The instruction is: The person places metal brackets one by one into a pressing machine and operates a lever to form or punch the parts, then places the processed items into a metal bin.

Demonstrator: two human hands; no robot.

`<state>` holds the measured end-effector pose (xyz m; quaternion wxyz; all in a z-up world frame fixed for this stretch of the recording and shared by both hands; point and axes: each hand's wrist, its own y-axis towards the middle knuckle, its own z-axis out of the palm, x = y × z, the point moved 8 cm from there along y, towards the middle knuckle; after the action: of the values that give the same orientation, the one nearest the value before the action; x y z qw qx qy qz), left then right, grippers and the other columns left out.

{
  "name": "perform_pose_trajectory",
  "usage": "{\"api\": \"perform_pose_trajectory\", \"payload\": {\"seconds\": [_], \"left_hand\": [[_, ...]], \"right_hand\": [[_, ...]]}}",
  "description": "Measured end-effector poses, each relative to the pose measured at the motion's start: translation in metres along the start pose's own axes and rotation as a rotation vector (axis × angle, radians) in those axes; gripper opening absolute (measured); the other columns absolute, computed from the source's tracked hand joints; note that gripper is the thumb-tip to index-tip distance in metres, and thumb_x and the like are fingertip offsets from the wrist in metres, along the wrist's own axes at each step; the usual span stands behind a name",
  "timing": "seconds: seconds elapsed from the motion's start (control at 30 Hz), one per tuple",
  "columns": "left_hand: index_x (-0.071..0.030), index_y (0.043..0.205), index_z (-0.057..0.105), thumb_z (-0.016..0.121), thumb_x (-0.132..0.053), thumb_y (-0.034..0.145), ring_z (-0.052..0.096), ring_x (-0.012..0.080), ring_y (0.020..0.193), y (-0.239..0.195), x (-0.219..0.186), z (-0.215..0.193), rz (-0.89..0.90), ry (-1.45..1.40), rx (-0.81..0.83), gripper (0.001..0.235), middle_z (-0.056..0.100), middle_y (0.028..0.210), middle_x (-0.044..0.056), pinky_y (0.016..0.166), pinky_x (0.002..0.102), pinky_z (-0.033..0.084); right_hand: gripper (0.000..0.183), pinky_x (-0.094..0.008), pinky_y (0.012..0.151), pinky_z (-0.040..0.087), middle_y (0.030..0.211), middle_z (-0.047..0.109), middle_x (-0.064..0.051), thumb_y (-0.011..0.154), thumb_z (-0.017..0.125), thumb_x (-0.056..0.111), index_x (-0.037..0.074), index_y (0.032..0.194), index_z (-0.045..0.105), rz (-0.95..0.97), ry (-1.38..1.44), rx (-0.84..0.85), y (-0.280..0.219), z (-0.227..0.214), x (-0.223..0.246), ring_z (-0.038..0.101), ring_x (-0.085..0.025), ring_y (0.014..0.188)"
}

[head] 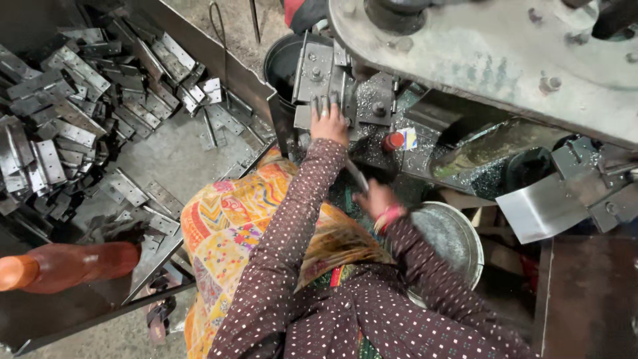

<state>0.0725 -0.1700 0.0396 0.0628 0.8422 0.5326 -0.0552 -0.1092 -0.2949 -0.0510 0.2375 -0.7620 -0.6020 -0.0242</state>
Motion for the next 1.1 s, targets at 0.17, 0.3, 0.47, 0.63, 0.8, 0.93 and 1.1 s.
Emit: {"api": "perform_pose_trajectory", "payload": {"seconds": [0.17, 0.3, 0.47, 0.63, 0.8, 0.93, 1.1], "left_hand": [[-0.004, 0.134, 0.060, 0.049, -0.024, 0.092, 0.036, 0.0287, 0.146, -0.006, 0.005, -0.018, 0.014, 0.100, -0.078, 0.048, 0.045, 0.154, 0.014, 0.121, 0.057, 0.016], [-0.004, 0.138, 0.061, 0.048, -0.024, 0.100, 0.039, 0.0284, 0.147, -0.026, 0.004, -0.010, 0.014, -0.032, -0.028, 0.045, 0.046, 0.155, 0.014, 0.126, 0.057, 0.017], [-0.006, 0.137, 0.059, 0.051, -0.022, 0.095, 0.032, 0.0270, 0.149, -0.006, 0.004, -0.013, 0.014, -0.007, 0.044, 0.046, 0.041, 0.157, 0.014, 0.122, 0.056, 0.012], [-0.006, 0.145, 0.053, 0.048, -0.024, 0.101, 0.028, 0.0221, 0.153, 0.020, 0.002, -0.013, 0.010, 0.029, 0.089, 0.048, 0.037, 0.162, 0.010, 0.125, 0.057, 0.010], [-0.009, 0.148, 0.050, 0.048, -0.038, 0.100, 0.028, 0.0230, 0.152, 0.014, 0.008, -0.023, 0.005, -0.040, 0.173, 0.056, 0.032, 0.165, 0.009, 0.124, 0.056, 0.010], [-0.010, 0.144, 0.053, 0.046, -0.055, 0.095, 0.025, 0.0276, 0.153, 0.010, 0.004, -0.019, 0.072, 0.056, 0.196, 0.067, 0.031, 0.164, 0.009, 0.119, 0.058, 0.007], [-0.010, 0.135, 0.063, 0.052, -0.024, 0.098, 0.041, 0.0230, 0.146, 0.045, 0.020, -0.006, 0.023, -0.027, 0.041, 0.041, 0.047, 0.154, 0.007, 0.122, 0.059, 0.019]], "right_hand": [[0.039, -0.058, 0.063, 0.053, 0.081, 0.070, -0.028, 0.093, 0.072, 0.039, 0.004, 0.105, 0.062, -0.087, 0.124, -0.253, -0.026, 0.041, -0.010, 0.068, -0.050, 0.076], [0.051, -0.058, 0.066, 0.054, 0.084, 0.070, -0.029, 0.085, 0.076, 0.044, 0.001, 0.106, 0.059, -0.034, 0.060, -0.130, -0.016, 0.050, -0.020, 0.068, -0.050, 0.078], [0.061, -0.056, 0.069, 0.056, 0.087, 0.071, -0.028, 0.082, 0.078, 0.054, 0.001, 0.106, 0.058, 0.021, -0.001, 0.059, 0.008, 0.006, -0.007, 0.070, -0.047, 0.081], [0.052, -0.057, 0.063, 0.053, 0.082, 0.071, -0.027, 0.089, 0.071, 0.045, 0.002, 0.114, 0.057, -0.038, 0.090, -0.067, -0.022, 0.021, -0.005, 0.070, -0.048, 0.076], [0.046, -0.057, 0.065, 0.053, 0.084, 0.070, -0.028, 0.092, 0.070, 0.045, 0.003, 0.107, 0.060, -0.097, 0.171, -0.156, -0.018, 0.040, -0.012, 0.068, -0.049, 0.080], [0.064, -0.056, 0.069, 0.055, 0.085, 0.070, -0.029, 0.079, 0.079, 0.051, -0.001, 0.108, 0.055, -0.025, 0.033, -0.028, 0.003, 0.025, -0.013, 0.069, -0.049, 0.081], [0.062, -0.055, 0.073, 0.055, 0.089, 0.071, -0.026, 0.082, 0.077, 0.056, 0.001, 0.103, 0.060, -0.014, 0.019, 0.032, 0.016, -0.004, -0.004, 0.070, -0.047, 0.085]]}}
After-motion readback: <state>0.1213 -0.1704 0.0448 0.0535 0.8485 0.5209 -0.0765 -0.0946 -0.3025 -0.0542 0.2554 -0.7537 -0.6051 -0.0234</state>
